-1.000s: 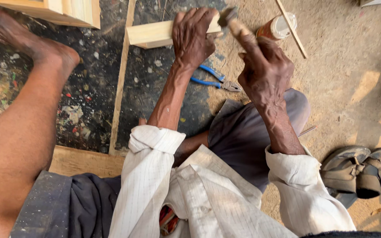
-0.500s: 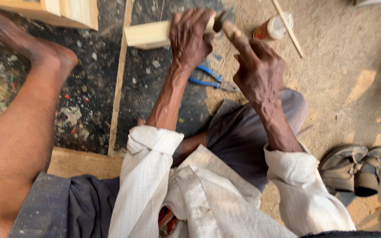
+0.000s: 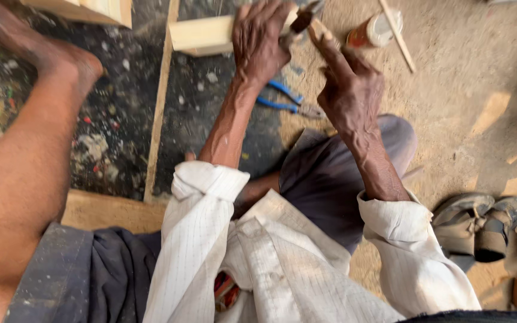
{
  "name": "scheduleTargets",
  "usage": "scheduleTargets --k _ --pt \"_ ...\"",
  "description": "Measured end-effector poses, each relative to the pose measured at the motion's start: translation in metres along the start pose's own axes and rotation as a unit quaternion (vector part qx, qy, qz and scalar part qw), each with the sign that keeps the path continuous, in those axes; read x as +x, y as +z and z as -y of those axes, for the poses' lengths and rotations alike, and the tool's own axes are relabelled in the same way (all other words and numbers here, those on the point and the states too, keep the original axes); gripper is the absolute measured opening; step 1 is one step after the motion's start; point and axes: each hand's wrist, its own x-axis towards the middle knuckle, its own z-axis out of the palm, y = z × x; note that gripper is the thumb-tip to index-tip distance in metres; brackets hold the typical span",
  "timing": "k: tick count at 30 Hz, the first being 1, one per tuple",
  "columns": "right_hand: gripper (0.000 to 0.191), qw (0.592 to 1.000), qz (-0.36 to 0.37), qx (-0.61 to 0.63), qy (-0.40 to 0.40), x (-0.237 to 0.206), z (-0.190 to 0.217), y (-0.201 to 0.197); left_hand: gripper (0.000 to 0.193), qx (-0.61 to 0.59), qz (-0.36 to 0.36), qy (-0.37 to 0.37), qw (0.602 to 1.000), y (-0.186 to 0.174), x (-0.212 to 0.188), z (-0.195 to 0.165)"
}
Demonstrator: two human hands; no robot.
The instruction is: The person assembles a small wooden frame by joining four pieces with nails. They use a hammer to drive nails into the joints and pliers to adjust or remove nails as needed. The person works on the floor, handling each piece individually and securing them together.
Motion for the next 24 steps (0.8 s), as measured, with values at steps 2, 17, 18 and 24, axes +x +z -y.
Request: scheduleTargets --k 2,17,18,24 --pt "0.043 0.991 -0.107 -0.037 -0.066 0.002 -0.004 0.003 0.06 0.01 -0.013 0.012 1.0 0.001 0.0 0.001" --pt "0.045 0.989 -0.107 -0.031 -0.099 -0.002 -0.011 0.004 0.047 -0.015 -0.02 0.011 1.0 0.004 0.005 0.001" --pt "0.046 0.99 -0.083 -0.055 -0.097 -0.002 -0.012 0.004 0.048 -0.018 0.007 -0.002 1.0 0.003 0.005 0.0" --pt "0.048 0.995 -0.061 -0.046 -0.067 0.0 -0.013 0.006 0.058 0.017 -0.015 0.0 1.0 0.0 0.003 -0.002"
